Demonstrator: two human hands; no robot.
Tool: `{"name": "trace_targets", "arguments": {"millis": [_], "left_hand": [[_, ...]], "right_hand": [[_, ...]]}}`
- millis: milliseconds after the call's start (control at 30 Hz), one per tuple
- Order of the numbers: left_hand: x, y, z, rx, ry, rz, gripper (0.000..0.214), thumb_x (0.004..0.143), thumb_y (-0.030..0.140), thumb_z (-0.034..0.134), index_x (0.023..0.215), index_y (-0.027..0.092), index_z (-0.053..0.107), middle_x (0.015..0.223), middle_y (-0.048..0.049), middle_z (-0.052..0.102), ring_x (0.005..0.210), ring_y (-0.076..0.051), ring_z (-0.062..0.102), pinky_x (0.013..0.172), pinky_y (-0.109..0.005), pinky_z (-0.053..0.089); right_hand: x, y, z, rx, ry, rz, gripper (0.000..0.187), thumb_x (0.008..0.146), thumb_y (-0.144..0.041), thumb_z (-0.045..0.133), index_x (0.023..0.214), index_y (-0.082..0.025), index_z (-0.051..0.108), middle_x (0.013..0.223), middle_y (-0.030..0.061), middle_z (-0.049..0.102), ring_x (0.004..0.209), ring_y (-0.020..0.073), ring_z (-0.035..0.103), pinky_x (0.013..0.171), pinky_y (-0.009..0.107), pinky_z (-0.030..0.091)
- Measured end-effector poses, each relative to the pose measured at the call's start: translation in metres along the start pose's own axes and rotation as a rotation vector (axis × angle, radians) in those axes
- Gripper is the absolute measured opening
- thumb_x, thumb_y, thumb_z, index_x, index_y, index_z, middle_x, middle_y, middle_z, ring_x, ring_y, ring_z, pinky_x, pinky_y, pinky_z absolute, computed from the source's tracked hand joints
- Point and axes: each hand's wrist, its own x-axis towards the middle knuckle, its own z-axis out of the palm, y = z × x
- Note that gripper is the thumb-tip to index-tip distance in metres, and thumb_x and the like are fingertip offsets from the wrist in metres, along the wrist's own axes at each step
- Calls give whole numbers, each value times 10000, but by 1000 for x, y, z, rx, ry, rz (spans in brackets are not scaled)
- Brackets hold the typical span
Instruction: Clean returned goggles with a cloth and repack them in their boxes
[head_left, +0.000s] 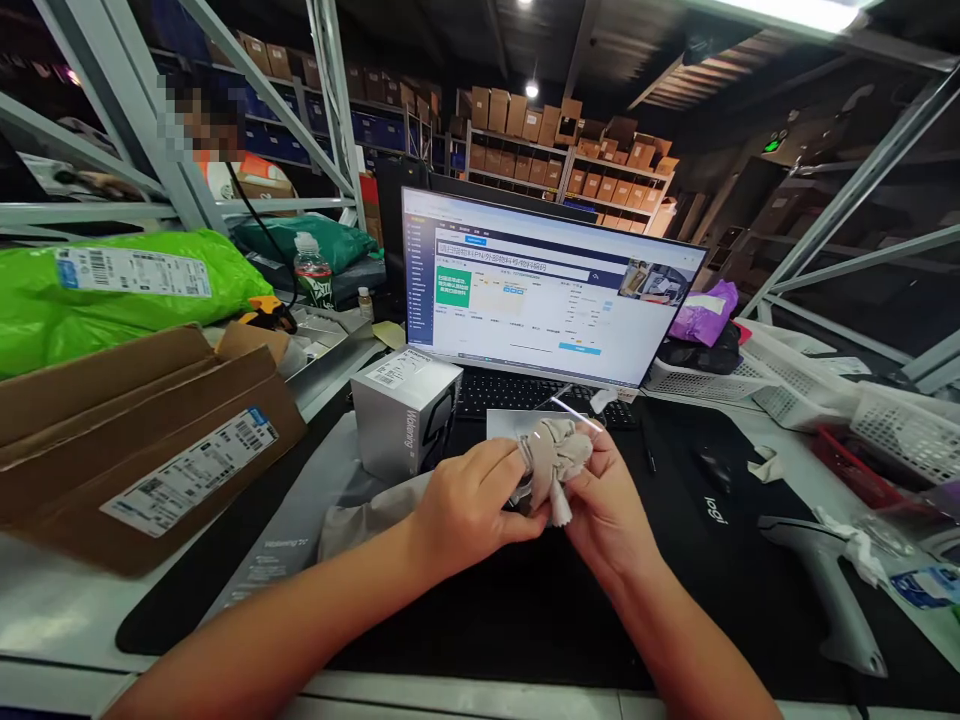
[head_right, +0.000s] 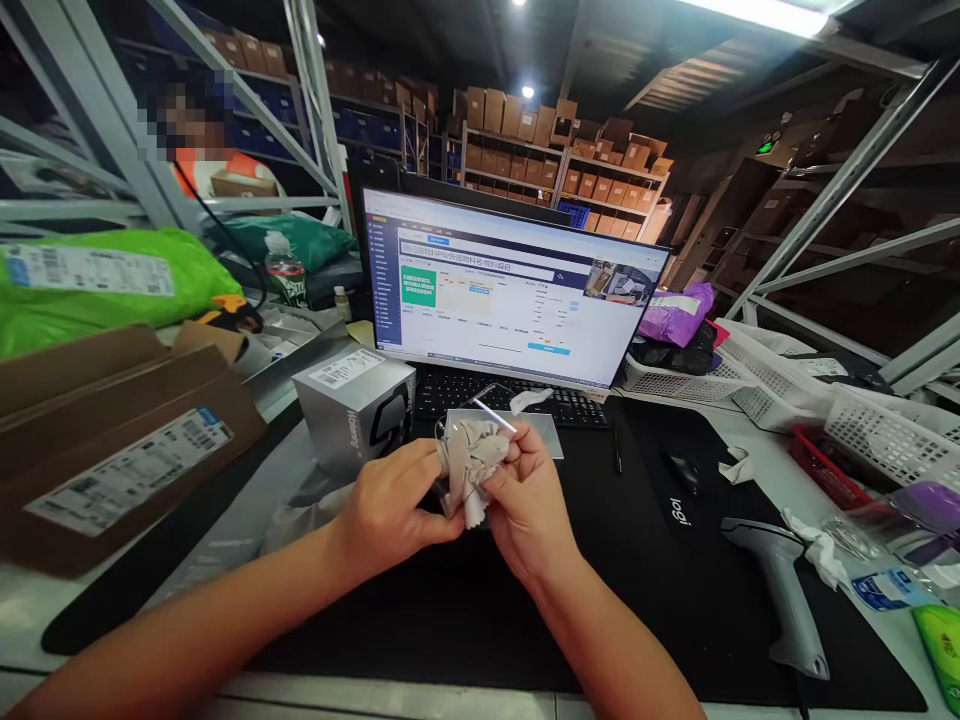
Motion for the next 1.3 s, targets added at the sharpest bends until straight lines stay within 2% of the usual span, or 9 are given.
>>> {"name": "trace_targets", "arguments": {"millis": [167, 300, 400, 533, 700, 867, 1067, 1200, 1300], "left_hand": [[-3, 1, 2, 15, -11, 23, 133, 897, 304, 596, 864, 176, 580, 790, -72, 690, 699, -182, 665, 600, -269, 565], [-1, 0, 4, 21, -24, 87, 125, 906, 288, 570, 898, 164, 586, 757, -59, 668, 647, -171, 631, 546, -269, 528], [1, 3, 2, 48, -22, 136, 120, 893, 271, 564, 931, 158, 583, 717, -37, 633, 608, -162, 591, 508, -265, 488], [2, 6, 1, 62, -20, 166, 108, 876, 261, 576, 921, 162, 571, 722, -27, 620, 608, -158, 585, 498, -255, 466], [2, 7, -2, 47, -10, 171, 100, 881, 260, 561, 880, 160, 556, 699, -34, 608, 594, -170, 571, 474, -269, 449], [2, 10, -9, 22, -7, 157, 102, 884, 260, 592, 864, 169, 550, 696, -34, 619, 593, -161, 566, 487, -264, 456], [3, 12, -11, 39, 4, 143, 76, 892, 233, 584, 885, 163, 557, 689, -40, 627, 589, -173, 573, 490, -278, 444], [7, 7, -18, 61, -21, 45, 102, 912, 261, 583, 874, 167, 573, 694, -42, 630, 595, -174, 587, 522, -278, 463], [8, 3, -20, 48, -41, 36, 94, 906, 255, 582, 873, 167, 577, 710, -50, 641, 610, -179, 595, 538, -282, 476]], "right_hand": [[-1, -9, 1, -133, 7, -36, 482, 549, -259, 956, 790, -228, 540, 657, -73, 566, 500, 75, 511, 460, 178, 468], [2, -13, -3, -56, -60, 61, 443, 586, -274, 933, 763, -225, 530, 644, -64, 593, 472, 80, 516, 422, 179, 462], [4, -16, -8, 30, -100, 121, 385, 638, -300, 904, 861, -238, 595, 780, -22, 676, 591, 127, 637, 517, 229, 560], [6, -24, -13, 163, -35, 98, 396, 656, -248, 885, 979, -262, 655, 904, -7, 712, 803, 150, 704, 744, 259, 619], [1, -25, -7, 176, -17, 38, 369, 609, -258, 929, 850, -256, 649, 808, -36, 684, 695, 115, 659, 652, 206, 586], [-10, -20, 0, -107, -140, -86, 381, 582, -217, 953, 695, -202, 590, 623, -54, 595, 538, 74, 508, 516, 177, 447], [-12, -26, -10, -370, -232, -223, 308, 646, -195, 918, 698, -192, 615, 746, -18, 607, 691, 108, 550, 633, 207, 455], [-9, -16, -12, -330, -410, -120, 436, 647, -132, 908, 964, -259, 637, 865, -26, 639, 746, 116, 596, 736, 244, 484], [-2, -6, -11, -236, -403, -154, 476, 595, -137, 941, 937, -267, 636, 792, -52, 626, 702, 108, 587, 707, 231, 487]]}}
